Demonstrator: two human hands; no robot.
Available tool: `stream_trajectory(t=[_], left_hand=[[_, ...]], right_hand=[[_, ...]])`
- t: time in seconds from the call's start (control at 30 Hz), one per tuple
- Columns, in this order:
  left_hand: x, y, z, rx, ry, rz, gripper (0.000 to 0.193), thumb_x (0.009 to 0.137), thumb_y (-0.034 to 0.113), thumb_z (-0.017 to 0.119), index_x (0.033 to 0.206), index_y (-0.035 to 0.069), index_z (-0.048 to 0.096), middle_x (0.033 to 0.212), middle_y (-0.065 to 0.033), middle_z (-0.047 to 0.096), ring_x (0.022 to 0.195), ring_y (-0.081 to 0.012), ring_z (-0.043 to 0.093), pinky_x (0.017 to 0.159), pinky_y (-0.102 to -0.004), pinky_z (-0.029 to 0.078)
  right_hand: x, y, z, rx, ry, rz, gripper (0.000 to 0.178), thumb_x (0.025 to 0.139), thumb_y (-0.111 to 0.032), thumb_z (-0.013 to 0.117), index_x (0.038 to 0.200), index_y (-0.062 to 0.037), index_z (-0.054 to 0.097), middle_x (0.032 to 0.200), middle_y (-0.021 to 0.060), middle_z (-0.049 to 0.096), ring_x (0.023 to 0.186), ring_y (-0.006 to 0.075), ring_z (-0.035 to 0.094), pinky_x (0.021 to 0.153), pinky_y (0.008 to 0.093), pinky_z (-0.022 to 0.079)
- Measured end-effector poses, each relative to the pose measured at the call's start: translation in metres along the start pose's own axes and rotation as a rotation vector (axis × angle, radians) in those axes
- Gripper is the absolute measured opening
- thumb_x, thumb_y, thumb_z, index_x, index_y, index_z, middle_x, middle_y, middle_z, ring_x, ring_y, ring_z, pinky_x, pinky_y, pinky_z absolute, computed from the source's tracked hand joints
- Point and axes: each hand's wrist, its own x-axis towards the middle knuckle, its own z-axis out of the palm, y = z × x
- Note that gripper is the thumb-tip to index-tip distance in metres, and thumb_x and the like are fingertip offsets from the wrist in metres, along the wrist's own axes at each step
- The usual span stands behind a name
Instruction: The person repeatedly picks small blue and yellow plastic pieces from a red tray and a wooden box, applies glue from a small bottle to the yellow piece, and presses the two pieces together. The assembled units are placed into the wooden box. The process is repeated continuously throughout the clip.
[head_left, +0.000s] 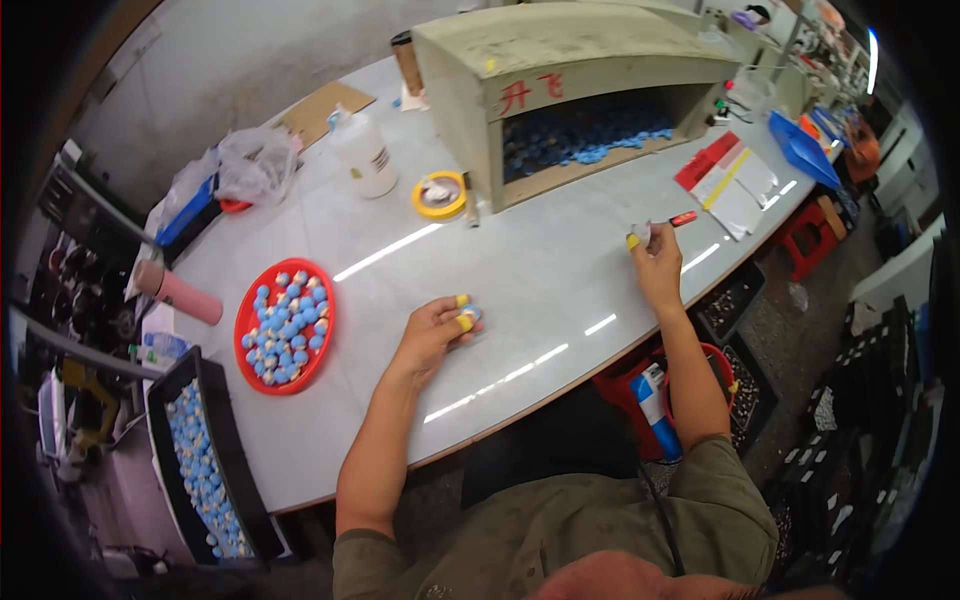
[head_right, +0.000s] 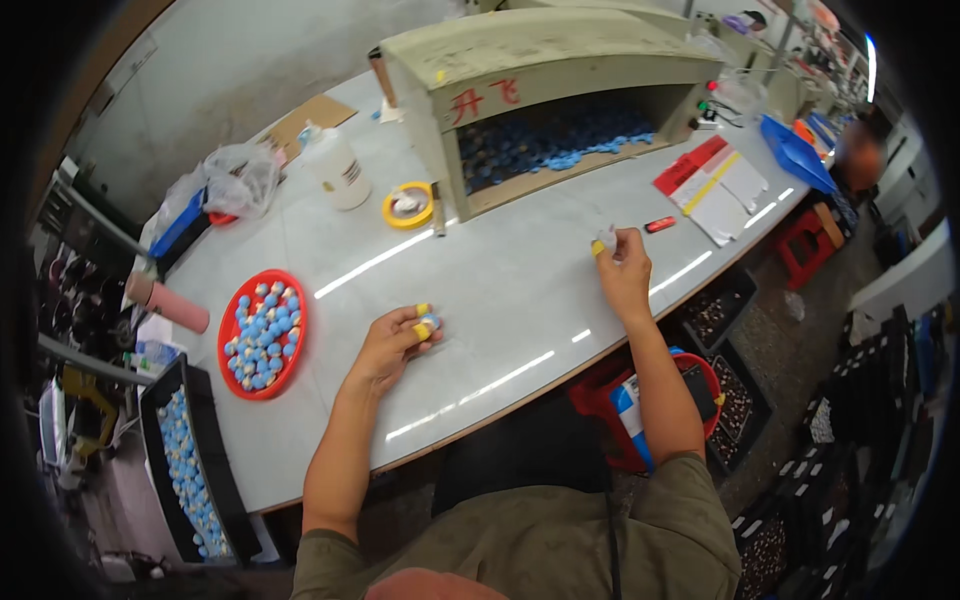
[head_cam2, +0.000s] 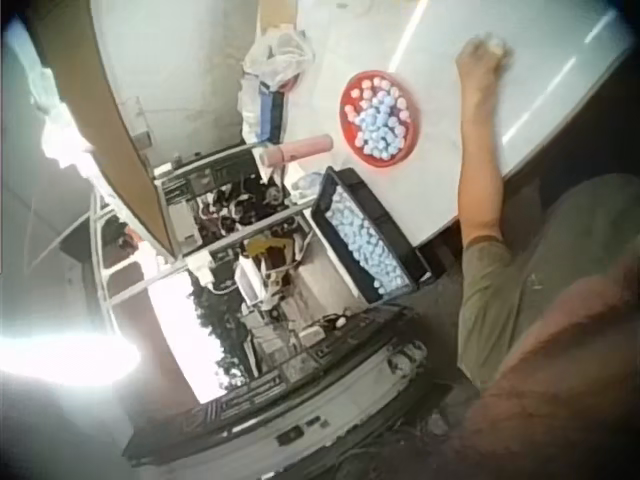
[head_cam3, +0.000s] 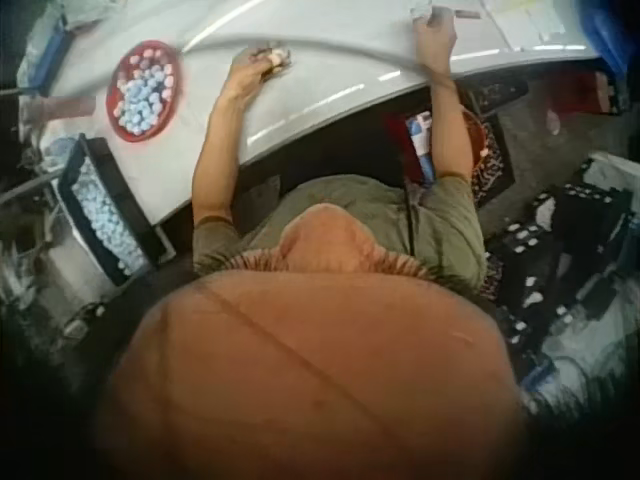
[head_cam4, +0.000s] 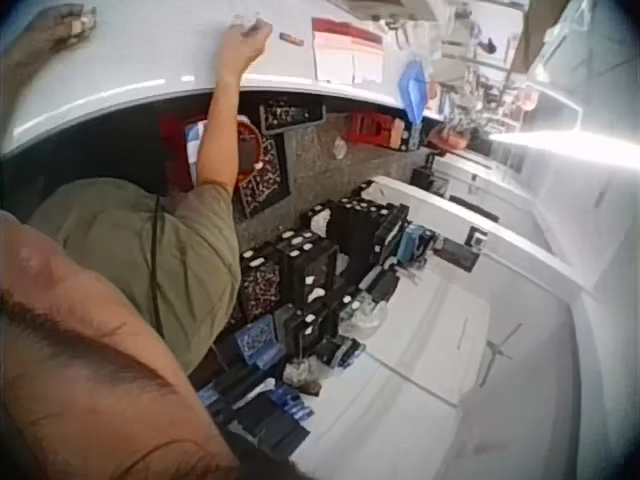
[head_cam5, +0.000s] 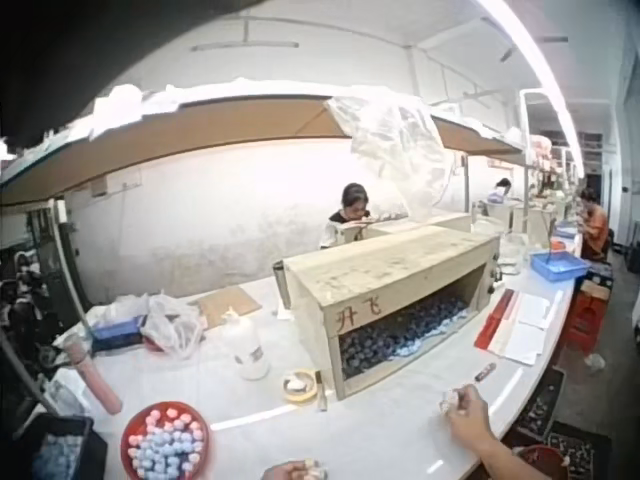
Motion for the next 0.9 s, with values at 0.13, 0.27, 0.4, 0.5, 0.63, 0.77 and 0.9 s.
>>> stream_trajectory(t=[0.13,0.27,0.4,0.5,0.63,0.77,0.9], left_hand=[[0.001,0.001,-0.006,0.009,-0.005,-0.027,0.033,0.093,0.008,0.067,0.123,-0.002,0.061,0.11,-0.0085,0.07,0.092,-0.0136,0.069,0.073,-0.0197,0.052],[0.001,-0.003,-0.009,-0.001,-0.048,-0.012,0.031,0.092,0.008,0.068,0.121,-0.001,0.063,0.108,-0.0063,0.071,0.091,-0.0124,0.069,0.072,-0.0197,0.051],[-0.001,0.003,-0.005,0.057,-0.101,-0.031,0.032,0.091,0.007,0.07,0.121,-0.002,0.064,0.103,-0.006,0.071,0.087,-0.0103,0.068,0.069,-0.0182,0.05],[0.0,0.0,-0.005,0.119,-0.152,-0.024,0.035,0.088,0.006,0.072,0.121,-0.004,0.063,0.101,-0.0064,0.07,0.085,-0.0084,0.067,0.068,-0.018,0.051],[0.0,-0.006,-0.005,0.115,-0.169,0.023,0.038,0.086,0.004,0.072,0.121,-0.009,0.061,0.1,-0.0091,0.07,0.084,-0.0086,0.067,0.071,-0.0194,0.053],[0.002,-0.008,-0.006,0.109,-0.179,0.024,0.039,0.085,0.001,0.071,0.121,-0.012,0.06,0.1,-0.0106,0.069,0.086,-0.0095,0.068,0.075,-0.0201,0.055],[0.001,-0.006,-0.005,0.111,-0.169,0.02,0.038,0.086,0.0,0.069,0.121,-0.011,0.061,0.101,-0.0103,0.069,0.087,-0.0095,0.068,0.076,-0.0201,0.055]], right_hand=[[-0.048,-0.071,0.063,0.074,-0.416,-0.271,0.032,0.087,-0.011,0.068,0.116,0.0008,0.06,0.097,0.0146,0.068,0.082,0.0195,0.066,0.072,0.0305,0.052],[-0.083,-0.113,0.091,0.101,-0.661,-0.166,0.033,0.083,-0.008,0.072,0.114,-0.0019,0.063,0.095,0.0137,0.068,0.074,0.0199,0.065,0.064,0.03,0.05],[-0.094,-0.096,0.106,0.27,-0.57,-0.411,0.029,0.08,-0.007,0.073,0.107,-0.0007,0.064,0.088,0.0137,0.069,0.065,0.0227,0.063,0.06,0.0311,0.049],[-0.1,-0.083,0.109,0.316,-0.492,-0.48,0.025,0.079,-0.005,0.072,0.102,0.001,0.064,0.083,0.0136,0.068,0.063,0.023,0.063,0.059,0.0321,0.049],[-0.101,-0.082,0.108,0.291,-0.462,-0.654,0.02,0.08,-0.003,0.069,0.098,0.0023,0.063,0.083,0.0146,0.068,0.062,0.0236,0.062,0.059,0.0336,0.049],[-0.101,-0.081,0.11,0.281,-0.471,-0.685,0.02,0.08,-0.004,0.069,0.097,0.002,0.063,0.083,0.0159,0.068,0.06,0.0271,0.062,0.057,0.0351,0.049],[-0.1,-0.081,0.11,0.244,-0.497,-0.672,0.02,0.078,-0.005,0.07,0.096,0.002,0.063,0.081,0.0159,0.068,0.061,0.0278,0.062,0.057,0.0355,0.048]])
